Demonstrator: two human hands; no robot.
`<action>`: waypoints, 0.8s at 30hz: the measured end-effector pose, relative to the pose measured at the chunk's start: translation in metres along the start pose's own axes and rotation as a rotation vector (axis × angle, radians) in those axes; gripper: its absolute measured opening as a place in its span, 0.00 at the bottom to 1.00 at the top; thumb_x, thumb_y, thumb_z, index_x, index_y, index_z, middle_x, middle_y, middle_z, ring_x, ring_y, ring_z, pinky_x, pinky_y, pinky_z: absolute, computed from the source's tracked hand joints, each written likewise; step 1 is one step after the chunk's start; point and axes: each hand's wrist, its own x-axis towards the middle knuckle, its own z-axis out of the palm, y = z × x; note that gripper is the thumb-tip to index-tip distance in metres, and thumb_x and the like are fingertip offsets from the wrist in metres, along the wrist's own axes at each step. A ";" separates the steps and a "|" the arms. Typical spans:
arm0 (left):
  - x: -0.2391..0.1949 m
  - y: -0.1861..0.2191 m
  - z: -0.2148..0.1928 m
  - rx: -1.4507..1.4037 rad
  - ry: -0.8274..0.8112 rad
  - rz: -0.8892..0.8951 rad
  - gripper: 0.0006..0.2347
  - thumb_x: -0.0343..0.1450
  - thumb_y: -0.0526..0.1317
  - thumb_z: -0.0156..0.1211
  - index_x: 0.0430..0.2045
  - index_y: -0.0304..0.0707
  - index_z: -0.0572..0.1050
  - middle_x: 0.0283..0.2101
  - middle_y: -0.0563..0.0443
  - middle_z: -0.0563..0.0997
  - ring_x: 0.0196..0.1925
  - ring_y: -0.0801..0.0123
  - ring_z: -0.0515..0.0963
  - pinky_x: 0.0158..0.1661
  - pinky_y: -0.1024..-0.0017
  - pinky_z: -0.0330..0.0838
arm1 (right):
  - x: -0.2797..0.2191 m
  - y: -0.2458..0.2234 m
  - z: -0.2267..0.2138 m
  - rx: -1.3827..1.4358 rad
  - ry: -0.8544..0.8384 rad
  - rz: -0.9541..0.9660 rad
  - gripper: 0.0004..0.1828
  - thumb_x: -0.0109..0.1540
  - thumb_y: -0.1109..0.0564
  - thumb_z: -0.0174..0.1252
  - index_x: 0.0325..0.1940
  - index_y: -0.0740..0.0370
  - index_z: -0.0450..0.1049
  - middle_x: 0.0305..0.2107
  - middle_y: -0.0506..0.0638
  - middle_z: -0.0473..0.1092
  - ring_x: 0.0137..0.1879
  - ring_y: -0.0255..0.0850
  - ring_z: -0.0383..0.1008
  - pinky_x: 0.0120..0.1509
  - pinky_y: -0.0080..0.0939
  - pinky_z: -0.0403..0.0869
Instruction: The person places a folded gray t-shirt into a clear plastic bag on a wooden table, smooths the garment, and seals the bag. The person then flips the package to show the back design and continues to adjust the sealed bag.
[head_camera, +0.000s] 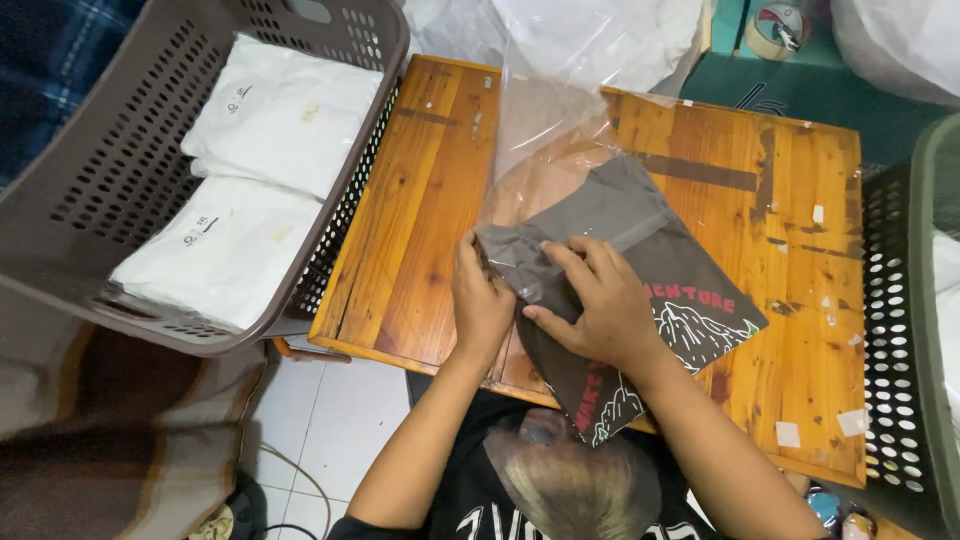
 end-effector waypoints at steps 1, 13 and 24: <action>-0.001 0.004 -0.002 0.001 0.001 0.003 0.25 0.53 0.21 0.45 0.47 0.25 0.57 0.44 0.29 0.66 0.47 0.40 0.68 0.43 0.59 0.68 | 0.000 0.003 -0.005 0.000 0.003 -0.002 0.29 0.50 0.42 0.56 0.49 0.60 0.65 0.34 0.54 0.62 0.36 0.46 0.66 0.44 0.42 0.67; 0.010 -0.003 -0.030 -0.523 -0.139 -0.561 0.33 0.57 0.47 0.55 0.54 0.31 0.52 0.44 0.47 0.68 0.44 0.72 0.70 0.47 0.77 0.63 | -0.041 0.073 -0.076 -0.310 -0.324 0.984 0.33 0.60 0.39 0.32 0.59 0.65 0.57 0.45 0.68 0.59 0.52 0.64 0.57 0.50 0.60 0.58; 0.048 -0.040 -0.061 -0.492 -0.174 -0.585 0.17 0.62 0.29 0.49 0.45 0.31 0.60 0.33 0.48 0.72 0.32 0.68 0.75 0.26 0.76 0.73 | -0.059 0.047 -0.026 0.054 -0.290 0.805 0.15 0.58 0.51 0.49 0.42 0.63 0.66 0.25 0.67 0.67 0.40 0.60 0.68 0.41 0.55 0.67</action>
